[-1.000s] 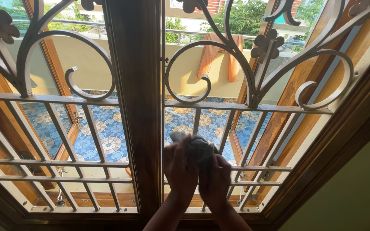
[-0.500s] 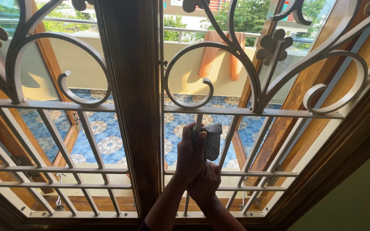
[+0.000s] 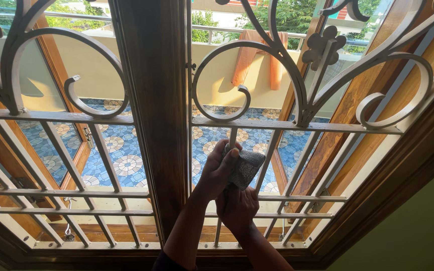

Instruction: The person wipes the metal bars and decorative scrollwork of a window security grille using a grey cloth. They systematically clean the vertical and horizontal bars, as well as the curved floral patterns, moving from the center to the edges of the window frame.

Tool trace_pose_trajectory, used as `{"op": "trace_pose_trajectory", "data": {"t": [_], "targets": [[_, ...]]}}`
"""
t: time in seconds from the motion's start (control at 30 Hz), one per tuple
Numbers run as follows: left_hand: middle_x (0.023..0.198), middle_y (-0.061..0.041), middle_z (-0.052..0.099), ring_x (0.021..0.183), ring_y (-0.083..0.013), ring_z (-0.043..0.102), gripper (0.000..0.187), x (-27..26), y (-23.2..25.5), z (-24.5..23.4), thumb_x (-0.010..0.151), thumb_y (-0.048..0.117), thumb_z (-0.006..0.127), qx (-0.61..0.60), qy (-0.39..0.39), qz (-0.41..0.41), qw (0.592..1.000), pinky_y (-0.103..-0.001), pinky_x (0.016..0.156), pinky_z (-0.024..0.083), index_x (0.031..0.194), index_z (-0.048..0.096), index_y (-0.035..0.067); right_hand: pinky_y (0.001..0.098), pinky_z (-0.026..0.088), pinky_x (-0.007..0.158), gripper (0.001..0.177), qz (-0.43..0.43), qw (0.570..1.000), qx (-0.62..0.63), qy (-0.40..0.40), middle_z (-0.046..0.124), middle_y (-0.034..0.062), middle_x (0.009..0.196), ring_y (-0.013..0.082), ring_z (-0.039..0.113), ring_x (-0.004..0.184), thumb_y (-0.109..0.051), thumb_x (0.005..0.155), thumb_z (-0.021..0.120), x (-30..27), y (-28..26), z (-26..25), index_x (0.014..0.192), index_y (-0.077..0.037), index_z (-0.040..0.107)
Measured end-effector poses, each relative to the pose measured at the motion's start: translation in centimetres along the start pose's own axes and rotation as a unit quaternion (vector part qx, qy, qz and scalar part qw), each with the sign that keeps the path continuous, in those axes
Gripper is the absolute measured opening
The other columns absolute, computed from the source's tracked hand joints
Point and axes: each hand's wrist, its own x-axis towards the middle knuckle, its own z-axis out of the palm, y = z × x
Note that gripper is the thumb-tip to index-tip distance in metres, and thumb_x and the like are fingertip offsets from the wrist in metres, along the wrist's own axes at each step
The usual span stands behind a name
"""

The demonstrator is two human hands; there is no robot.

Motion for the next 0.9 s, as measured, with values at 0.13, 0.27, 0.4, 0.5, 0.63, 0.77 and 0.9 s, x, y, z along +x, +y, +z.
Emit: {"op": "trace_pose_trajectory", "data": {"t": [0.13, 0.27, 0.4, 0.5, 0.63, 0.77, 0.9], "targets": [[0.099, -0.005, 0.059, 0.086, -0.0090, 0.063, 0.027, -0.1, 0.4, 0.2, 0.110, 0.032, 0.054, -0.003, -0.006, -0.008, 1.000, -0.025, 0.069, 0.057, 0.123, 0.053, 0.008, 0.0377, 0.049, 0.074, 0.030, -0.016, 1.000, 0.005, -0.003, 0.061, 0.0055, 0.068, 0.0182, 0.061, 0.061, -0.034, 0.105, 0.056, -0.2, 0.4, -0.2, 0.095, -0.006, 0.060], [0.097, -0.006, 0.059, 0.083, -0.0092, 0.065, 0.027, -0.2, 0.8, 0.6, 0.108, 0.033, 0.053, 0.009, 0.001, -0.014, 1.000, -0.024, 0.066, 0.057, 0.122, 0.053, 0.009, 0.0380, 0.048, 0.069, 0.031, -0.015, 1.000, 0.003, -0.012, 0.058, 0.0046, 0.062, 0.0174, 0.057, 0.055, -0.034, 0.103, 0.057, -0.7, 0.6, -0.1, 0.097, -0.004, 0.062], [0.097, -0.005, 0.058, 0.082, -0.0080, 0.062, 0.027, -0.4, 0.7, 0.7, 0.110, 0.032, 0.053, 0.009, 0.002, -0.002, 1.000, -0.024, 0.065, 0.056, 0.124, 0.053, 0.009, 0.0373, 0.047, 0.068, 0.032, -0.021, 1.000, 0.013, -0.019, 0.057, 0.0039, 0.063, 0.0165, 0.057, 0.056, -0.036, 0.104, 0.057, -0.9, 0.7, -0.1, 0.098, -0.004, 0.061], [0.096, -0.004, 0.058, 0.082, -0.0072, 0.061, 0.027, -0.9, 0.5, 0.6, 0.110, 0.032, 0.053, 0.039, 0.006, 0.005, 0.999, -0.023, 0.066, 0.055, 0.124, 0.053, 0.008, 0.0375, 0.047, 0.069, 0.031, -0.033, 0.999, 0.023, -0.027, 0.059, 0.0048, 0.067, 0.0169, 0.058, 0.060, -0.036, 0.105, 0.057, -1.0, 0.8, -0.5, 0.097, -0.006, 0.059], [0.097, -0.003, 0.055, 0.082, -0.0063, 0.058, 0.028, -1.1, 0.2, 0.7, 0.111, 0.032, 0.053, 0.067, 0.020, 0.015, 0.997, -0.023, 0.067, 0.053, 0.126, 0.053, 0.008, 0.0377, 0.047, 0.070, 0.031, -0.035, 0.998, 0.035, -0.036, 0.060, 0.0058, 0.071, 0.0173, 0.058, 0.063, -0.036, 0.105, 0.057, -1.0, 0.9, -0.6, 0.096, -0.006, 0.059], [0.093, -0.003, 0.055, 0.079, -0.0071, 0.057, 0.029, -1.5, 0.0, 1.0, 0.109, 0.031, 0.053, 0.092, 0.038, 0.007, 0.995, -0.024, 0.066, 0.052, 0.126, 0.052, 0.008, 0.0383, 0.045, 0.065, 0.033, -0.030, 0.997, 0.039, -0.055, 0.058, 0.0047, 0.065, 0.0178, 0.055, 0.057, -0.037, 0.101, 0.060, -1.2, 1.0, -0.8, 0.090, -0.007, 0.059], [0.097, -0.005, 0.058, 0.085, -0.0089, 0.059, 0.032, -1.7, -0.2, 1.1, 0.111, 0.032, 0.053, 0.184, 0.067, 0.027, 0.980, -0.027, 0.072, 0.054, 0.128, 0.053, 0.005, 0.0388, 0.044, 0.065, 0.032, -0.028, 0.996, 0.043, -0.071, 0.057, 0.0053, 0.064, 0.0192, 0.055, 0.056, -0.037, 0.100, 0.061, -1.5, 1.1, -0.9, 0.089, -0.006, 0.060]]}}
